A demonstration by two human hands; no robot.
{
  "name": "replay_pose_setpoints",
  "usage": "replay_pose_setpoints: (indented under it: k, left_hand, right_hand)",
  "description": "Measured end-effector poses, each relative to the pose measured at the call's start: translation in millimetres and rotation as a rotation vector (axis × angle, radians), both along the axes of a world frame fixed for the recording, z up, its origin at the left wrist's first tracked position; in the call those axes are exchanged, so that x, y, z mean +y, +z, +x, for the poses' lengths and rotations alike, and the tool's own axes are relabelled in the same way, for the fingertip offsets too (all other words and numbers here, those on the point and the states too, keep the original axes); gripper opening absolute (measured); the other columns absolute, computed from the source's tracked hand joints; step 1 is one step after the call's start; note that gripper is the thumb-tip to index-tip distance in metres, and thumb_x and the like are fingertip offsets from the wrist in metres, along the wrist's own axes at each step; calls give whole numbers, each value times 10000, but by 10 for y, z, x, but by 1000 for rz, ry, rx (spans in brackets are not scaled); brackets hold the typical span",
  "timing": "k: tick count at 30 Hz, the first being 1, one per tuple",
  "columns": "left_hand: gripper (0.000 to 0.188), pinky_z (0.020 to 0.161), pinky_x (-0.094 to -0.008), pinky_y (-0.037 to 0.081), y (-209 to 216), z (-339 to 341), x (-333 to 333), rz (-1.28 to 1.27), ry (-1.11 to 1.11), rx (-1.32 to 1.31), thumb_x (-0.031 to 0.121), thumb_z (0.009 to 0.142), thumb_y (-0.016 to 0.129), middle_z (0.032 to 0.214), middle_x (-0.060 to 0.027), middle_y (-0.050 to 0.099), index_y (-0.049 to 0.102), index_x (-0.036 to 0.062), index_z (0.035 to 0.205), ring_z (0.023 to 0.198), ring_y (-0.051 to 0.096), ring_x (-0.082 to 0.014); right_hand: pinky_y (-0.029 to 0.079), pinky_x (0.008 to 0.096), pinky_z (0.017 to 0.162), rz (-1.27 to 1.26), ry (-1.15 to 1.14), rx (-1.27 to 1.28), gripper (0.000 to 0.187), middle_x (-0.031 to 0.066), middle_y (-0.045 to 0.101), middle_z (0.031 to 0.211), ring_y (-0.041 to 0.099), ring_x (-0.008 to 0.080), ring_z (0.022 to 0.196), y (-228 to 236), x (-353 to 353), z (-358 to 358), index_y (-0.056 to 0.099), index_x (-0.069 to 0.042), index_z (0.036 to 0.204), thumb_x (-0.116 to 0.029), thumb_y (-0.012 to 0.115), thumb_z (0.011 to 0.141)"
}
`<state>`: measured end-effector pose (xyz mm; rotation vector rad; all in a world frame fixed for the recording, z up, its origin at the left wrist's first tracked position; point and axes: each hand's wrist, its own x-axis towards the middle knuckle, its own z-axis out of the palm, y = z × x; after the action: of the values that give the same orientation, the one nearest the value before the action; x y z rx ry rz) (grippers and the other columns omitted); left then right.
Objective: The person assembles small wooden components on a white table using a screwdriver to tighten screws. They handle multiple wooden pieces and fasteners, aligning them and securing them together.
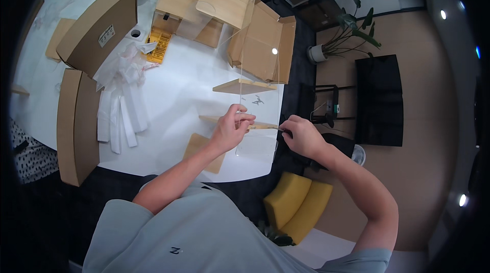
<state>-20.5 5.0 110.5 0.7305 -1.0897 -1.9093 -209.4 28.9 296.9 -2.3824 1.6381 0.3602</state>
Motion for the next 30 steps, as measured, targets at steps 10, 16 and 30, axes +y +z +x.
replay_pose_setpoints:
  k: [10,16,30]
  left_hand:
    - [238,866,-334,635,-22,15,40,5,6,9,7,1007,526,1190,-188,728,441,-23,1226,1105,720,-233]
    - [233,866,-332,634,-44,32,108,0,-2,-23,10,1010,528,1186,-190,729,439,-23,1223,1104,720,-233]
    - [241,859,-333,635,-38,-2,61,-22,22,-15,7,1008,527,1190,-187,730,436,-19,1230,1092,726,-239]
  right_hand:
    - [523,300,532,73,130,140,203,57,631,878,624,176,644,22,56,38,712,17,1055,19,664,857]
    - [309,227,435,568,-1404,-396,219,66,672,807,457,66,540,77,-250,161,725,41,1102,69,672,891]
    - [591,369,619,83,291,355,140,123,632,994,688,253,672,59,6,136,688,5,932,-41,696,799]
